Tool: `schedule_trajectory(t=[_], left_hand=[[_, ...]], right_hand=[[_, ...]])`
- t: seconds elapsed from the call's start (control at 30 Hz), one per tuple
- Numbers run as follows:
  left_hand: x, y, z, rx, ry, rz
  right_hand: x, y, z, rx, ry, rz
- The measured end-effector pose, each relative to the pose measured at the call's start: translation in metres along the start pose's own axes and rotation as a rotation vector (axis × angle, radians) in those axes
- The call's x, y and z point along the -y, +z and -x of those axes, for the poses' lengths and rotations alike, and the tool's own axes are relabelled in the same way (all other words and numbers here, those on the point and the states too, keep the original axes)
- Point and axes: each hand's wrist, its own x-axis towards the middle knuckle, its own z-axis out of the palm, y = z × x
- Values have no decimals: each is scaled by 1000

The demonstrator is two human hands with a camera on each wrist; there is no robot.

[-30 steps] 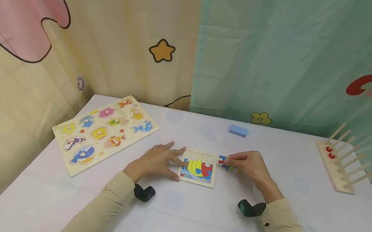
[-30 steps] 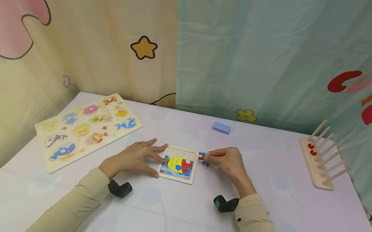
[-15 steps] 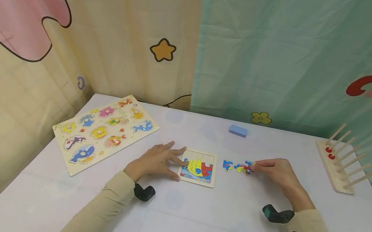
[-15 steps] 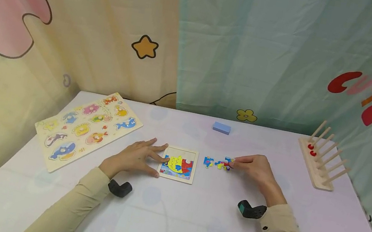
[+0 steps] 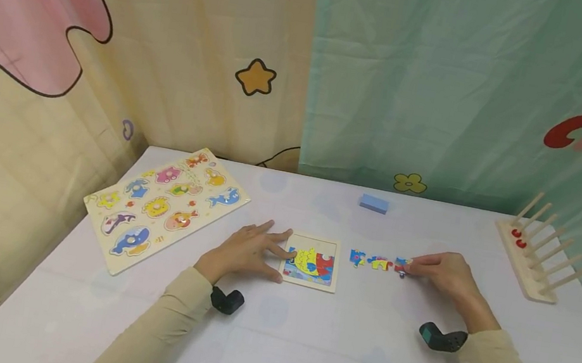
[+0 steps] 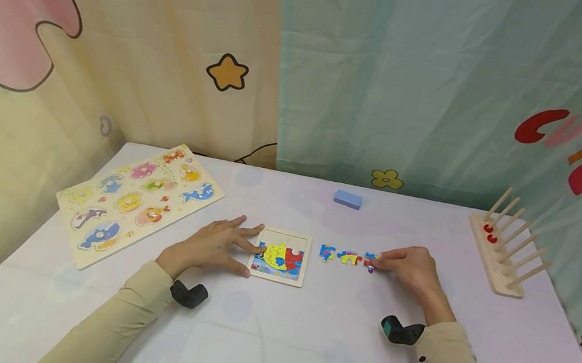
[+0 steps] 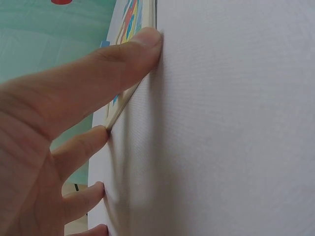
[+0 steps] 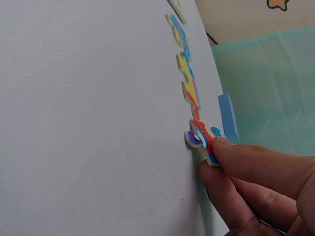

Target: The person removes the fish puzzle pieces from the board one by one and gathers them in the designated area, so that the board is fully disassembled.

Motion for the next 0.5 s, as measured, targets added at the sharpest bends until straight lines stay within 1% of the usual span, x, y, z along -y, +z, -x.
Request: schedule_trajectory(t=[0.23, 0.37, 0.5], left_hand=[[0, -1, -1, 0, 2, -6], [0, -1, -1, 5, -4, -2], [-1, -1, -1, 12, -10, 3]], right_hand=[[0, 4, -1, -76, -43, 64], [2, 8, -1, -100, -16, 62], [4, 12, 0, -103, 14, 47]])
